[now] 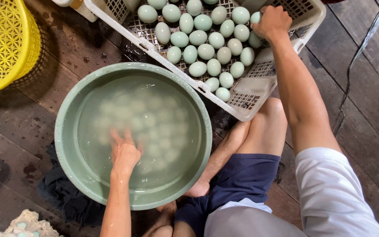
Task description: Scrubbing duck eggs with steel wool in a basin of water to clean them.
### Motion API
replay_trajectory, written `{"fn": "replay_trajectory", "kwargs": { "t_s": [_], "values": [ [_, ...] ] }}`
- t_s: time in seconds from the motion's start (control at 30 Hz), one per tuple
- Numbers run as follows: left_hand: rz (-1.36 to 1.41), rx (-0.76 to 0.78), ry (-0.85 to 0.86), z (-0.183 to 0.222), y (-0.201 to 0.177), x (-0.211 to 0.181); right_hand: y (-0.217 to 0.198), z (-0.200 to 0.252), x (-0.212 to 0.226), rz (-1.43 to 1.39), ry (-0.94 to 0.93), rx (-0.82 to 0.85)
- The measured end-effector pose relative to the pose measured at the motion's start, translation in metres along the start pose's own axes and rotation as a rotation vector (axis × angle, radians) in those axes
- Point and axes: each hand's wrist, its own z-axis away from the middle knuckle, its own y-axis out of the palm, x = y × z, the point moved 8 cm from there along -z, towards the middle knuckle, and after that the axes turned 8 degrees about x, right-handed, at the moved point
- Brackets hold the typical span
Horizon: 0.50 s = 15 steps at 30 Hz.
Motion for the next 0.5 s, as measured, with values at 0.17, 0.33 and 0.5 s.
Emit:
{"fn": "replay_trajectory", "kwargs": {
  "t_s": [0.17,0.33,0.5],
  "values": [
    [-0.027,0.048,-0.103,-0.019,-0.008,-0.006,0.008,-0.004,0.008,0.16,-0.029,-0.049],
    [-0.02,-0.007,-0.093,-0.043,0.015,0.01,0.009,0.024,0.007,0.081,-0.07,0.075],
    [-0.081,-0.419,0.152,-0.016,-0.009,-0.009,-0.048,0.085,0.01,-0.033,-0.339,-0.323]
  ]
}}
